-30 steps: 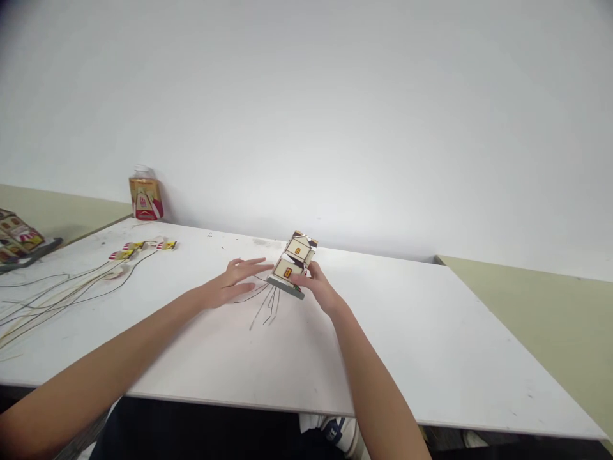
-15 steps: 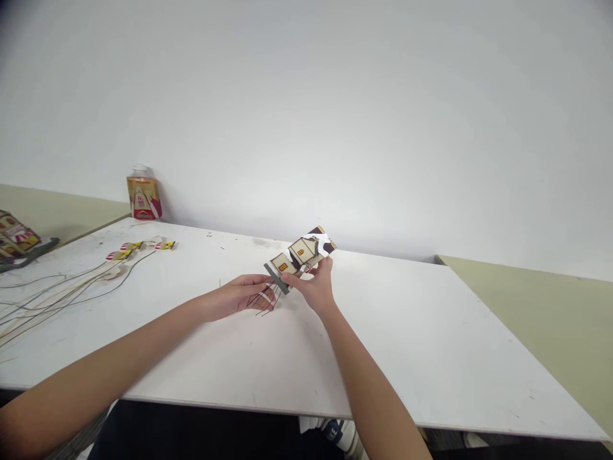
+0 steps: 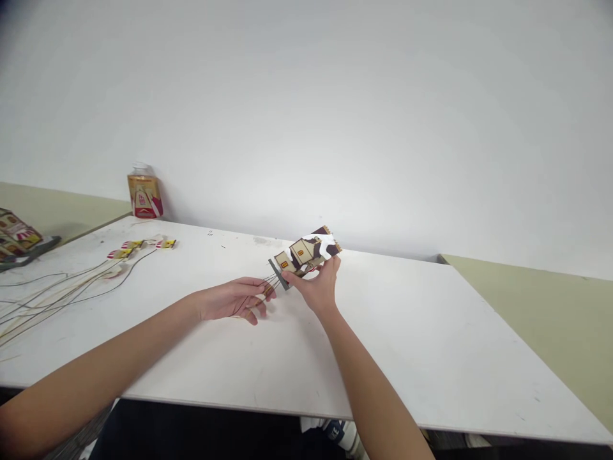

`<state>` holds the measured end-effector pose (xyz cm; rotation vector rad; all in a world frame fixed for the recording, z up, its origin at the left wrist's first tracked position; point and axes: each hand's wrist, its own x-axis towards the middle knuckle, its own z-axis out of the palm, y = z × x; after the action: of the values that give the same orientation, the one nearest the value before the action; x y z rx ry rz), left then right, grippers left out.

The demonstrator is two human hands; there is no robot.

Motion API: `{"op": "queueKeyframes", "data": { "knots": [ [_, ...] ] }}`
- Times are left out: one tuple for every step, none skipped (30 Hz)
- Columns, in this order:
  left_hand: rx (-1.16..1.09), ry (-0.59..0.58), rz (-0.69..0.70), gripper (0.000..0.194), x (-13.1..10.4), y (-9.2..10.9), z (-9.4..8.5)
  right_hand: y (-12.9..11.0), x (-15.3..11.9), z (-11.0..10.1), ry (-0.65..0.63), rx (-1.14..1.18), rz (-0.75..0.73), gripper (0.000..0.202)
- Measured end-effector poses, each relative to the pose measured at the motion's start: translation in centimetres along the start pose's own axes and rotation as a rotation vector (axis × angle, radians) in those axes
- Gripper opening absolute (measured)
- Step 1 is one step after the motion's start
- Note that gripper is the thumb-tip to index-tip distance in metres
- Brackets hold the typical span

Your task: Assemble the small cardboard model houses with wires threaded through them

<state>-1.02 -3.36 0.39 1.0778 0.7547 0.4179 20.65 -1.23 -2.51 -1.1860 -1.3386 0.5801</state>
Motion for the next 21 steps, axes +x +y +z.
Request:
{"op": "queueKeyframes", "data": {
  "knots": [
    [0.031, 0.025, 0.016, 0.038, -0.1, 0.1, -0.1, 0.0, 0.0, -0.1, 0.003, -0.010, 0.016, 0.081],
    [0.069, 0.067, 0.035, 0.039, -0.1, 0.2, -0.3, 0.0, 0.1, -0.2, 0.003, -0.012, 0.031, 0.079],
    [0.113, 0.137, 0.058, 0.041, -0.1, 0.2, -0.6, -0.1, 0.1, -0.3, -0.006, -0.002, 0.044, 0.076],
    [0.164, 0.239, 0.089, 0.043, -0.1, 0.2, -0.8, -0.2, 0.0, -0.4, -0.024, 0.021, 0.052, 0.073],
    [0.224, 0.365, 0.138, 0.046, 0.1, 0.2, -1.1, -0.4, 0.0, -0.5, -0.046, 0.054, 0.056, 0.071],
    [0.293, 0.498, 0.205, 0.048, 0.2, 0.1, -1.4, -0.6, -0.1, -0.5, -0.070, 0.097, 0.057, 0.070],
    [0.367, 0.611, 0.280, 0.049, 0.3, 0.0, -1.7, -0.8, -0.3, -0.6, -0.097, 0.146, 0.059, 0.069],
    [0.435, 0.683, 0.349, 0.050, 0.5, -0.2, -1.9, -1.0, -0.4, -0.5, -0.124, 0.193, 0.065, 0.069],
    [0.487, 0.707, 0.405, 0.050, 0.6, -0.3, -2.0, -1.1, -0.5, -0.5, -0.148, 0.236, 0.077, 0.069],
    [0.517, 0.688, 0.443, 0.050, 0.6, -0.3, -2.0, -1.2, -0.6, -0.4, -0.169, 0.276, 0.093, 0.070],
    [0.521, 0.640, 0.462, 0.050, 0.7, -0.4, -1.8, -1.3, -0.7, -0.2, -0.191, 0.312, 0.112, 0.070],
    [0.506, 0.574, 0.468, 0.050, 0.7, -0.4, -1.6, -1.4, -0.7, -0.1, -0.210, 0.343, 0.129, 0.070],
    [0.486, 0.503, 0.470, 0.051, 0.6, -0.4, -1.3, -1.4, -0.8, 0.0, -0.225, 0.369, 0.143, 0.070],
    [0.466, 0.435, 0.474, 0.051, 0.6, -0.4, -1.0, -1.5, -0.8, 0.1, -0.234, 0.392, 0.151, 0.069],
    [0.452, 0.372, 0.480, 0.052, 0.6, -0.5, -0.6, -1.5, -0.8, 0.2, -0.242, 0.409, 0.153, 0.069],
    [0.439, 0.320, 0.486, 0.051, 0.6, -0.5, -0.4, -1.5, -0.8, 0.3, -0.249, 0.421, 0.151, 0.068],
    [0.424, 0.284, 0.488, 0.050, 0.7, -0.5, -0.1, -1.5, -0.8, 0.3, -0.257, 0.426, 0.147, 0.067],
    [0.404, 0.261, 0.484, 0.050, 0.8, -0.6, 0.0, -1.4, -0.9, 0.2, -0.264, 0.423, 0.143, 0.066],
    [0.377, 0.252, 0.470, 0.052, 0.9, -0.8, 0.1, -1.4, -0.9, 0.2, -0.267, 0.410, 0.140, 0.065],
    [0.345, 0.251, 0.448, 0.054, 1.1, -0.9, 0.1, -1.3, -0.9, 0.1, -0.265, 0.388, 0.138, 0.065],
    [0.309, 0.254, 0.415, 0.056, 1.2, -1.1, 0.0, -1.2, -0.9, 0.1, -0.258, 0.358, 0.134, 0.066]
  ]
}}
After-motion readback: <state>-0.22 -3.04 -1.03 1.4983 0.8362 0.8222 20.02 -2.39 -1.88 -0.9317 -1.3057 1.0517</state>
